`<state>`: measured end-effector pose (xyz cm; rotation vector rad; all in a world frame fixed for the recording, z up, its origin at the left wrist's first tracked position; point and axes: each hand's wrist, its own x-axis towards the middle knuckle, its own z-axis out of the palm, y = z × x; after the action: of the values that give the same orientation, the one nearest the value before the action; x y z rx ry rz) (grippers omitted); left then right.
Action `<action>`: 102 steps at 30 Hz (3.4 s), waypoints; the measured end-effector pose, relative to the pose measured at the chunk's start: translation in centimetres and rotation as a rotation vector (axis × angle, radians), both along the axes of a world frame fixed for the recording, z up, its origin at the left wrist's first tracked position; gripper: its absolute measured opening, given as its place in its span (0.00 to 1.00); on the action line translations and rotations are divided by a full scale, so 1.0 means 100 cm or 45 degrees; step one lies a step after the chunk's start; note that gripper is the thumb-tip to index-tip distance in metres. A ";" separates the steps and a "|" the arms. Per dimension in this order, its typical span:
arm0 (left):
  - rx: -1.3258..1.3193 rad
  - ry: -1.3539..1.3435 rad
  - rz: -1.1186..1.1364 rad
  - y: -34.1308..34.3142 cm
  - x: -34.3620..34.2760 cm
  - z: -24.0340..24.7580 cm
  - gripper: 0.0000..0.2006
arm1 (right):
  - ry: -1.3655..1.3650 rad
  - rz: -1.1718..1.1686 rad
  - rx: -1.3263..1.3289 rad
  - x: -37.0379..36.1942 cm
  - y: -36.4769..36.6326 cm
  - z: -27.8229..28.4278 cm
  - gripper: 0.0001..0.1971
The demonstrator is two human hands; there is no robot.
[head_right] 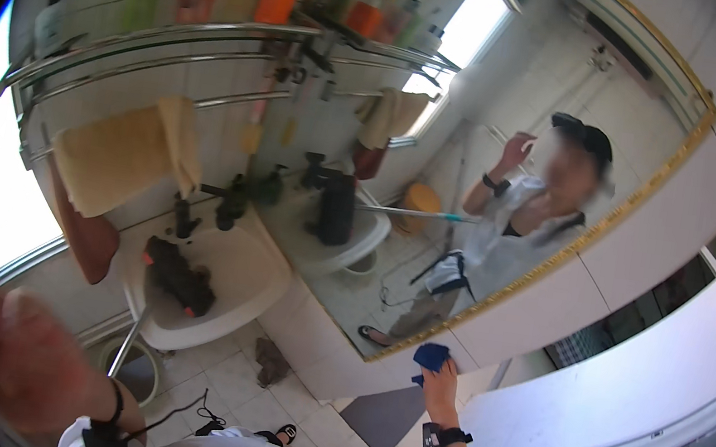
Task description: Cleaning various surfaces and items in a bathroom including a mirror, shelf objects, and a window.
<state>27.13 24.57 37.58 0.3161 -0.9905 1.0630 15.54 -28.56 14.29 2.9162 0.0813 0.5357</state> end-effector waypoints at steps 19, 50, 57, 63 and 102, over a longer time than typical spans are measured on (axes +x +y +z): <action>0.878 2.084 0.016 0.128 -0.022 -0.236 0.08 | -0.327 0.490 1.098 0.263 0.235 0.097 0.19; 0.943 2.127 1.454 0.129 0.195 -0.118 0.18 | -0.658 0.915 0.594 0.496 0.277 0.169 0.21; 0.818 2.158 1.317 0.203 0.167 -0.120 0.17 | -0.720 0.899 0.654 0.481 0.338 0.165 0.20; 0.684 1.848 0.990 0.191 0.175 -0.139 0.19 | -0.695 1.153 0.778 0.448 0.390 0.158 0.22; 1.926 1.826 0.844 -0.039 0.336 -0.366 0.08 | 0.799 -0.213 2.898 0.438 0.321 -0.207 0.24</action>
<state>60.73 20.66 0.99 2.3510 -0.0941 0.1516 59.36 3.52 -6.37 4.5759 -1.7821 -1.4261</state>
